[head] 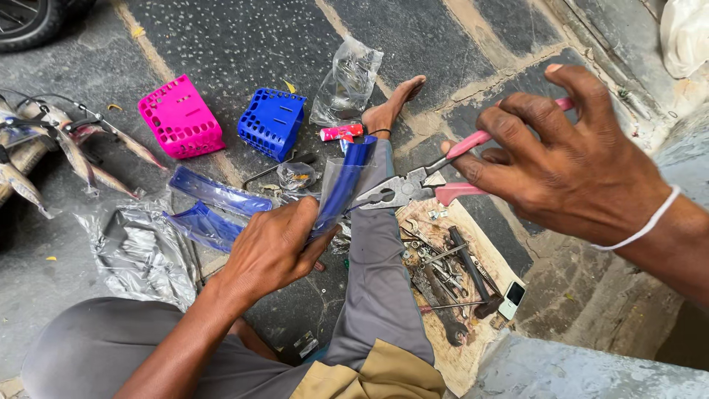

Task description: The person prepares plastic bicycle fenders by using pliers and a screwdriver, then attaches them to a bicycle frame using zip ties while sitting on the floor.

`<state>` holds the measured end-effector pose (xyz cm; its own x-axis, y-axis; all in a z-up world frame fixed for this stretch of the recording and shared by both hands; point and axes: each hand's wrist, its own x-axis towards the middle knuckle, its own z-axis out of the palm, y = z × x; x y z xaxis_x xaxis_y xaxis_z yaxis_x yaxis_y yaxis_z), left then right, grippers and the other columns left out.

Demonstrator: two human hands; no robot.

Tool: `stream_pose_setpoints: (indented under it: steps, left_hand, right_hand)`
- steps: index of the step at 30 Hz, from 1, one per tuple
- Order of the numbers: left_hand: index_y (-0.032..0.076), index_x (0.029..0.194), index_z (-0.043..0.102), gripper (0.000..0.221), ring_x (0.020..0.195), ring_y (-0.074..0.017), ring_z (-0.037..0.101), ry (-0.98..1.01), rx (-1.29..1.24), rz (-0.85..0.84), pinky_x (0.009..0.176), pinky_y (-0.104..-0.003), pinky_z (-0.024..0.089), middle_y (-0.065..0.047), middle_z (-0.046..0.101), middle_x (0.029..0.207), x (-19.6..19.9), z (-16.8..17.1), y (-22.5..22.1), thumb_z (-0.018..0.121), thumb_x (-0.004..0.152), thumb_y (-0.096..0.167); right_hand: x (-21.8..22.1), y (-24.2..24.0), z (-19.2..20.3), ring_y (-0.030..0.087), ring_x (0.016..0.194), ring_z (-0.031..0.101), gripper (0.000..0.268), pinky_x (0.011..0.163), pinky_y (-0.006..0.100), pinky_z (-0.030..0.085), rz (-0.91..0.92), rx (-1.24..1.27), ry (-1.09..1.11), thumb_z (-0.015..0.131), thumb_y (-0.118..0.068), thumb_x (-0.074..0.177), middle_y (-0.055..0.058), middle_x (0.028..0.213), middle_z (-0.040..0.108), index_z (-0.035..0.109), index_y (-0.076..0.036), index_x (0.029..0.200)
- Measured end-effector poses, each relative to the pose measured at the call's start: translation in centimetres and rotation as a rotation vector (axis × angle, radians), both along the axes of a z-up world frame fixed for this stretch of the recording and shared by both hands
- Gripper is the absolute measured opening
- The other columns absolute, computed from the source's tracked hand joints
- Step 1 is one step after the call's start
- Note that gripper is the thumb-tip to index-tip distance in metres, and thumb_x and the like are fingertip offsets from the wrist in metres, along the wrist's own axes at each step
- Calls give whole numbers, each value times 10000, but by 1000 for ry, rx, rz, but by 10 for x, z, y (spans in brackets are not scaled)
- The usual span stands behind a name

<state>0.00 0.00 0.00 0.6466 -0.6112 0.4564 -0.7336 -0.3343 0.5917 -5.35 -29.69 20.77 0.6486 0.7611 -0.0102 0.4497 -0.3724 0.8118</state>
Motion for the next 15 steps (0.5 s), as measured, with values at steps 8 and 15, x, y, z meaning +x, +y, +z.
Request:
stream_pose_setpoints:
  steps: [8,15]
  left_hand:
    - [30,965,437,358,678,-427,606,-38,0,-59,538,-524,450,-178,602,786,-1,12,4,753,847,151]
    - [27,991,435,368,743,-435,622,-76,5,-30,549,-532,464,-190,615,879,-1,8,2,747,815,113]
  right_hand:
    - [7,19,10,169,1096,625,350,1160,492,326,38,-194,13,528,-555,963,-18,1056,697,746,-285,1011]
    - [20,16,2,150,680,561,509,624,320,401,61,-331,154,450,-536,989,33,841,670,725,-114,910]
